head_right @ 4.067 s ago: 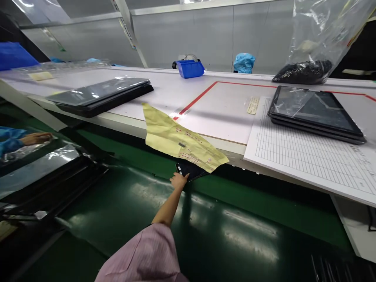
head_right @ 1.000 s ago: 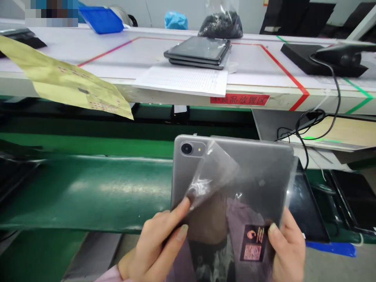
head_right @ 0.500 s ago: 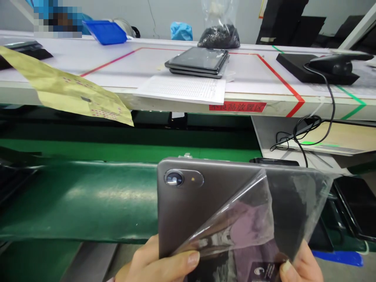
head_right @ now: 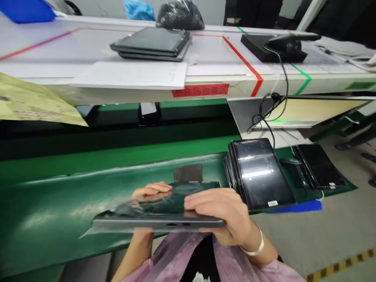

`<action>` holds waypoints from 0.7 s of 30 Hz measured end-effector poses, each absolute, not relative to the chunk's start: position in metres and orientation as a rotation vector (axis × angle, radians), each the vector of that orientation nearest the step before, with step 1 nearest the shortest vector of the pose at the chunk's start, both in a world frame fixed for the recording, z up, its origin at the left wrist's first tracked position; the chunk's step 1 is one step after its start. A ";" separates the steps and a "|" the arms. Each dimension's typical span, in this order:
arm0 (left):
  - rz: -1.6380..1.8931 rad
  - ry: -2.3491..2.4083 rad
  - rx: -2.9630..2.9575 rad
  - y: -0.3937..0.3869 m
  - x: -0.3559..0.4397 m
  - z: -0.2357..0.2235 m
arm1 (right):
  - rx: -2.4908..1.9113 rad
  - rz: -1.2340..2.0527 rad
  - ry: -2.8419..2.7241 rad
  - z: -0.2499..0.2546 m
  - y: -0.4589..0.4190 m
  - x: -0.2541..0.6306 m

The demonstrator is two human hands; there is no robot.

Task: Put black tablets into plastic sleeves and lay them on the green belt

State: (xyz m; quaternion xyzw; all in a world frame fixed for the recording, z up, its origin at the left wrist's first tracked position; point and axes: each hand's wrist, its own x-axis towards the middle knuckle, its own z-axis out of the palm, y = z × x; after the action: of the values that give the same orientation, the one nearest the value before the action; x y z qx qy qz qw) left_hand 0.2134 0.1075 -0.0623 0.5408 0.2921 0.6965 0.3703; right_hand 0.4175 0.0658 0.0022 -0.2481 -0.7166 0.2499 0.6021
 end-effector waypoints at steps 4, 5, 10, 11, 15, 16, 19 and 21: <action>1.871 0.665 1.476 0.118 0.206 -0.077 | -0.431 0.566 -1.777 0.017 0.079 0.410; 1.875 0.653 1.494 0.118 0.203 -0.078 | -0.425 0.568 -1.813 0.017 0.079 0.410; 1.795 0.706 1.543 0.121 0.188 -0.079 | -0.393 0.504 -1.918 0.016 0.077 0.416; 1.762 0.718 1.567 0.121 0.185 -0.078 | -0.385 0.509 -1.913 0.015 0.076 0.418; 1.702 0.818 1.765 0.116 0.179 -0.060 | -0.536 0.323 -1.920 0.016 0.066 0.430; 1.709 0.850 1.859 0.111 0.179 -0.051 | -0.629 0.195 -1.930 0.018 0.063 0.432; 1.668 0.942 2.319 0.090 0.181 -0.025 | -0.755 0.007 -2.022 0.020 0.057 0.430; 1.593 1.082 2.571 0.077 0.180 -0.017 | -0.702 0.184 -2.014 0.017 0.056 0.426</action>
State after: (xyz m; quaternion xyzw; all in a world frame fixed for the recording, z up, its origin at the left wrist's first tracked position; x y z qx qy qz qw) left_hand 0.1798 0.0770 -0.0170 0.7999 0.3367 0.4955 -0.0355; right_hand 0.4257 0.0561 0.0171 -0.2877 -0.8255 0.0754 0.4796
